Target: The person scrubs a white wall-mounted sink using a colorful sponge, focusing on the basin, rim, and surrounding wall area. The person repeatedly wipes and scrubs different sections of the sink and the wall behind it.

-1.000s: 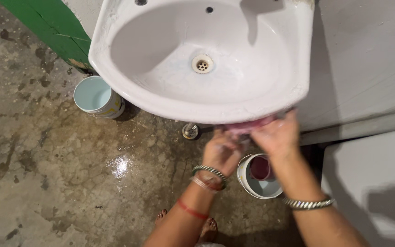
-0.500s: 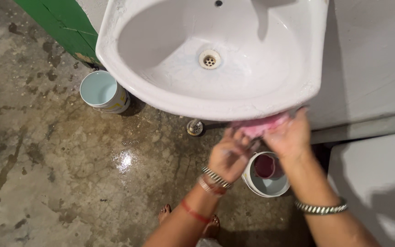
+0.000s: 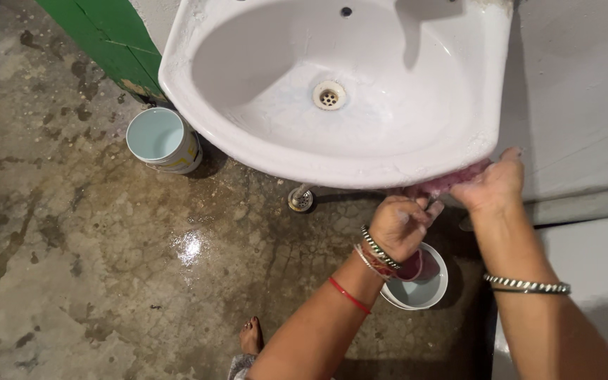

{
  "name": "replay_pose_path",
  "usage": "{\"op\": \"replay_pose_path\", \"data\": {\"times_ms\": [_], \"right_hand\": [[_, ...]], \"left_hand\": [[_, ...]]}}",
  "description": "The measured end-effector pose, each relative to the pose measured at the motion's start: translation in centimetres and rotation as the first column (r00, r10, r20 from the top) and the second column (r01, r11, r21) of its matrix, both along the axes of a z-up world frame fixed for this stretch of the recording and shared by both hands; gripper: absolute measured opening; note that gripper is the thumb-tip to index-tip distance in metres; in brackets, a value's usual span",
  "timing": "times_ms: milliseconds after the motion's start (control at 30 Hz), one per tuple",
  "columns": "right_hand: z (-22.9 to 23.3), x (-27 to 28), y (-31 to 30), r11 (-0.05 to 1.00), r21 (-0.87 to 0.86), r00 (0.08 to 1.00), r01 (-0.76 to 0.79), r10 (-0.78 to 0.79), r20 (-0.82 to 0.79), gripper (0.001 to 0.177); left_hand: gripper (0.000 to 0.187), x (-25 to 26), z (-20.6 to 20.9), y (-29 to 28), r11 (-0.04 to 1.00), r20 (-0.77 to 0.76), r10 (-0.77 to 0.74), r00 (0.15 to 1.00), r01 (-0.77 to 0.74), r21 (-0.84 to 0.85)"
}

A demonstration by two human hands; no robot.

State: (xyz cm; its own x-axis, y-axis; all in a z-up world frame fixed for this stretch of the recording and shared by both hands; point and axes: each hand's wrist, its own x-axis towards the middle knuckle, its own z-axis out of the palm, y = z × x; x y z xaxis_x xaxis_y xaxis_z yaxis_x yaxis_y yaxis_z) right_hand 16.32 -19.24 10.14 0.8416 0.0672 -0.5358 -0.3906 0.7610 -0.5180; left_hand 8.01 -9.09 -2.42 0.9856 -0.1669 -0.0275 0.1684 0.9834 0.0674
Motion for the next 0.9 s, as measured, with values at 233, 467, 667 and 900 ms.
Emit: {"op": "replay_pose_path", "data": {"times_ms": [233, 467, 667, 900], "right_hand": [[-3.4, -7.1, 6.1, 0.965, 0.205, 0.980, -0.166, 0.138, 0.144, 0.087], [-2.6, -4.5, 5.2, 0.992, 0.082, 0.994, -0.099, 0.095, 0.046, 0.072], [-0.5, 1.2, -0.9, 1.000, -0.013, 0.999, -0.007, 0.006, -0.049, 0.091], [-2.3, -3.3, 3.0, 0.988, -0.049, 0.983, -0.149, 0.153, 0.102, 0.081]], "left_hand": [[0.069, -8.3, 4.7, 9.1, 0.994, -0.155, 0.095, 0.983, -0.101, -0.030], [0.071, -6.7, 3.0, 6.6, 0.986, -0.167, 0.157, 0.973, -0.163, -0.019], [0.021, 0.4, 0.8, -1.1, 0.999, -0.200, -0.015, 0.980, 0.021, 0.030], [0.064, -4.8, 4.0, 4.3, 0.996, -0.119, 0.084, 0.989, -0.085, -0.003]]}}
